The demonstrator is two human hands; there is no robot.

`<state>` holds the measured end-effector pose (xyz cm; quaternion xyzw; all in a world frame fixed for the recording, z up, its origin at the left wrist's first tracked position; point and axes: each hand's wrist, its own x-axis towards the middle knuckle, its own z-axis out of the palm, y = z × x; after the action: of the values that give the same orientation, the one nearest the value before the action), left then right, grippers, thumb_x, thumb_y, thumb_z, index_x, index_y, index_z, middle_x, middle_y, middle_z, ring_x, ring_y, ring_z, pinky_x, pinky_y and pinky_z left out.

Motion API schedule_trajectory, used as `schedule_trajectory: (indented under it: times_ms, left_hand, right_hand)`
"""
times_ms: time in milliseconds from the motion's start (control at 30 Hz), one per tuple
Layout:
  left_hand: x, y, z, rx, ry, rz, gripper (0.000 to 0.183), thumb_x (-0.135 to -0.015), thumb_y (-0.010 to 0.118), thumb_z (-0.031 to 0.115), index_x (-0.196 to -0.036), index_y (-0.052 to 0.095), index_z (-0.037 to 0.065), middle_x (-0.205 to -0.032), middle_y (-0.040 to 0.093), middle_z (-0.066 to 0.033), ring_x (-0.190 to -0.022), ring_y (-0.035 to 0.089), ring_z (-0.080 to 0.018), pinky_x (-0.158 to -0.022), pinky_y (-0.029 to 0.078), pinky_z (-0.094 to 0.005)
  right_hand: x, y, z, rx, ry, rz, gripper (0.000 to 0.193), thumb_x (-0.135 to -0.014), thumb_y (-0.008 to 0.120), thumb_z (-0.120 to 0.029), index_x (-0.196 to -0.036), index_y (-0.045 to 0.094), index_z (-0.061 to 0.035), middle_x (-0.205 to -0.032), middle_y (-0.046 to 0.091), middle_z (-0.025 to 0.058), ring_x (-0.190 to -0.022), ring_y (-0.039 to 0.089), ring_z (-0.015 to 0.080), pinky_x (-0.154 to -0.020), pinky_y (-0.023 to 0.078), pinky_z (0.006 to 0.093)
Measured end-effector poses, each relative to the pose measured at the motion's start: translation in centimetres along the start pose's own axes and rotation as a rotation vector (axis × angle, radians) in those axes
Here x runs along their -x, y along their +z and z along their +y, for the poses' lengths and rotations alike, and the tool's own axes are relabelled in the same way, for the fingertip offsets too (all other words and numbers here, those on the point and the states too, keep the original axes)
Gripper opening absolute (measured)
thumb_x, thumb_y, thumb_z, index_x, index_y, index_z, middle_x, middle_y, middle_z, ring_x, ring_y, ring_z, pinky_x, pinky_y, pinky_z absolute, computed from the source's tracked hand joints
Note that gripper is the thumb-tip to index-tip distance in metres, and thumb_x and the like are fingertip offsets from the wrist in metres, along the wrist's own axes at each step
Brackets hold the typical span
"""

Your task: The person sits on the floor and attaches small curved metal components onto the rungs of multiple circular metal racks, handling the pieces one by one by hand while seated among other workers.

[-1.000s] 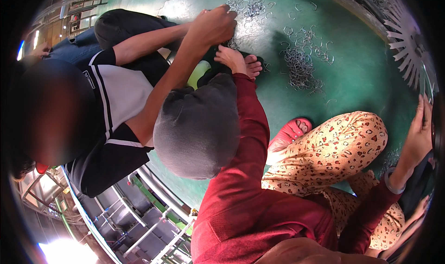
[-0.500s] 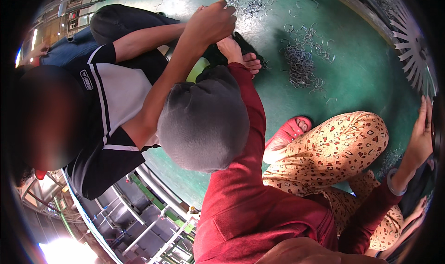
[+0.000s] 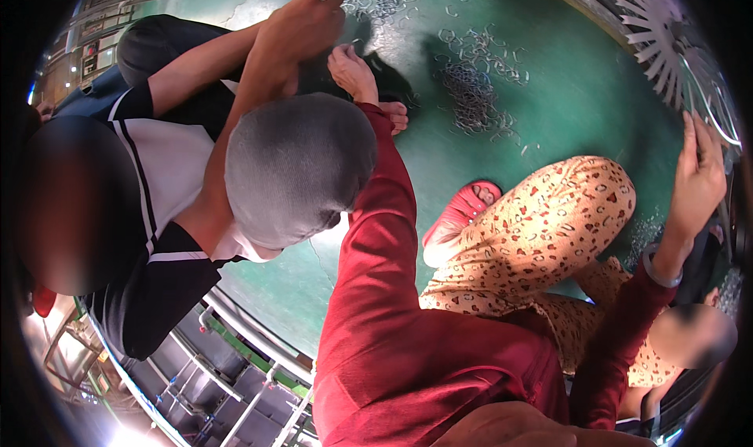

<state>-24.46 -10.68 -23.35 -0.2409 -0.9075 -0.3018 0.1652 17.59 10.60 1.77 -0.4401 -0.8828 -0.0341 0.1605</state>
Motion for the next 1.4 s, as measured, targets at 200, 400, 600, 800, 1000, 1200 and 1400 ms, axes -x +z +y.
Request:
schedule_trajectory:
  times_ms: [200, 400, 600, 800, 1000, 1200, 1400]
  left_hand:
    - [8.3, -3.4, 18.0, 0.906, -0.374, -0.763, 0.012, -0.085, 0.054, 0.008, -0.090, 0.062, 0.002, -0.084, 0.063, -0.0079, -0.064, 0.055, -0.0119, -0.056, 0.045, -0.0264]
    - [11.9, -6.7, 33.6, 1.638, -0.437, -1.214, 0.024, -0.082, 0.060, 0.008, -0.102, 0.059, -0.005, -0.098, 0.062, -0.0104, -0.068, 0.058, -0.0130, -0.063, 0.050, -0.0240]
    - [11.0, -7.6, 37.1, 1.720, -0.504, -1.287, 0.022, -0.082, 0.060, 0.006, -0.099, 0.058, -0.007, -0.082, 0.062, -0.0093, -0.064, 0.058, -0.0115, -0.058, 0.049, -0.0221]
    - [10.2, -7.9, 36.5, 1.605, -0.404, -1.301, 0.019, -0.083, 0.059, 0.007, -0.098, 0.059, -0.005, -0.085, 0.063, -0.0083, -0.066, 0.058, -0.0114, -0.058, 0.050, -0.0223]
    - [8.9, -7.7, 36.0, 1.570, -0.344, -1.521, 0.017, -0.082, 0.059, 0.005, -0.097, 0.059, -0.004, -0.092, 0.062, -0.0076, -0.071, 0.060, -0.0125, -0.065, 0.053, -0.0235]
    - [8.2, -5.3, 35.4, 1.570, -0.220, -1.788, 0.016, -0.082, 0.061, 0.008, -0.094, 0.060, -0.002, -0.093, 0.062, -0.0074, -0.081, 0.060, -0.0135, -0.069, 0.055, -0.0255]
    - [9.1, -6.0, 35.8, 1.441, -0.222, -1.875, 0.016, -0.082, 0.061, 0.009, -0.094, 0.062, -0.002, -0.089, 0.062, -0.0056, -0.071, 0.062, -0.0135, -0.065, 0.055, -0.0231]
  right_hand:
    - [-0.2, 0.0, -2.6, -0.038, 0.054, 0.138, 0.010, -0.078, 0.062, -0.011, -0.085, 0.068, -0.0068, -0.084, 0.064, 0.0103, -0.071, 0.062, 0.0263, -0.064, 0.049, 0.0345]
    - [0.1, -0.3, -4.1, -0.440, 0.376, 0.074, 0.015, -0.078, 0.061, -0.008, -0.088, 0.064, 0.0027, -0.071, 0.062, 0.0155, -0.057, 0.062, 0.0207, -0.051, 0.048, 0.0305]
    - [0.1, -0.7, -3.6, -0.485, 0.343, 0.093, 0.017, -0.081, 0.056, -0.001, -0.095, 0.062, 0.0052, -0.075, 0.064, 0.0147, -0.058, 0.061, 0.0136, -0.052, 0.048, 0.0264]
    - [0.9, -1.0, -4.2, -0.487, 0.267, 0.120, 0.022, -0.081, 0.054, 0.003, -0.103, 0.060, 0.0026, -0.080, 0.064, 0.0137, -0.059, 0.060, 0.0136, -0.055, 0.049, 0.0258]
    - [1.6, -0.9, -3.6, -0.515, 0.223, 0.130, 0.023, -0.082, 0.053, 0.004, -0.104, 0.060, 0.0016, -0.082, 0.064, 0.0122, -0.059, 0.060, 0.0134, -0.055, 0.049, 0.0244]
    - [1.6, -1.9, -4.0, -0.522, 0.278, 0.000, 0.019, -0.082, 0.053, 0.002, -0.099, 0.062, 0.0031, -0.081, 0.064, 0.0135, -0.062, 0.061, 0.0156, -0.055, 0.049, 0.0266]
    - [0.3, -3.2, -4.4, -0.261, 0.308, -0.167, 0.015, -0.074, 0.055, -0.004, -0.083, 0.063, 0.0050, -0.069, 0.058, 0.0267, -0.070, 0.059, 0.0407, -0.062, 0.047, 0.0427]
